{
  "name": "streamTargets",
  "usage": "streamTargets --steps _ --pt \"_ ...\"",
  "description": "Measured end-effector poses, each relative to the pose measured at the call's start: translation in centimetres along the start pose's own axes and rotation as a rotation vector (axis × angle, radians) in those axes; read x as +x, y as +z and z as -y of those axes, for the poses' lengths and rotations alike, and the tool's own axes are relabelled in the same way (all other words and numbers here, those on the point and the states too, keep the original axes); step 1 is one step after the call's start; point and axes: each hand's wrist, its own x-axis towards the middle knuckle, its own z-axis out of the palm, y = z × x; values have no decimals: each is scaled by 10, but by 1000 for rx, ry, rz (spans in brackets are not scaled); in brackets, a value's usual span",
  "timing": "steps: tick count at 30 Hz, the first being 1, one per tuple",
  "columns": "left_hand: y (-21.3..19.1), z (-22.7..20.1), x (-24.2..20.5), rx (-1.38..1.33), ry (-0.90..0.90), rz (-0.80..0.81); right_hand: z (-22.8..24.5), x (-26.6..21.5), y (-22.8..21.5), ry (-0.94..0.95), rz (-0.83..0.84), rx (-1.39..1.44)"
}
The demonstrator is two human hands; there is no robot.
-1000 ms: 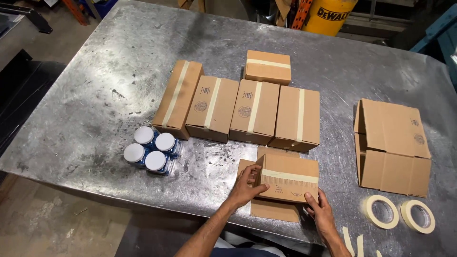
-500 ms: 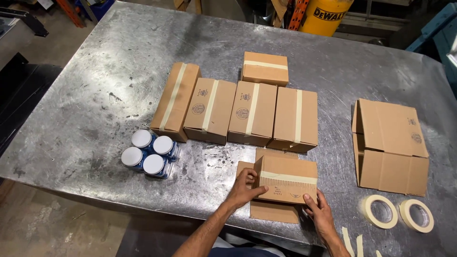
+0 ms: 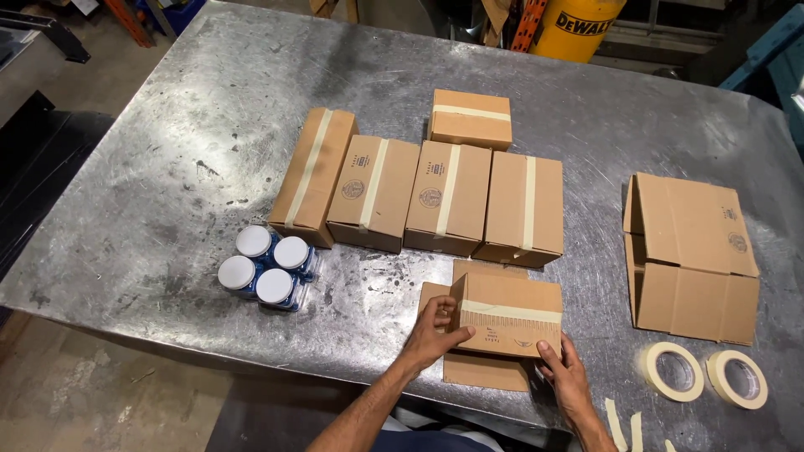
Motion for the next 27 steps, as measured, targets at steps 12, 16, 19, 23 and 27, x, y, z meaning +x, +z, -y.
streamTargets --steps 12,16,19,23,27 --pt "4 41 20 -119 150 -66 -7 5 -3 -33 -5 14" --pt "-12 14 23 24 122 70 -6 3 -2 -20 -13 3" --pt "-14 24 32 5 209 108 -12 5 -3 -33 0 -34" --pt "-11 35 42 -53 177 122 -16 8 -5 -56 20 12" --pt "-14 46 50 -53 195 148 -14 6 -4 -54 27 10"
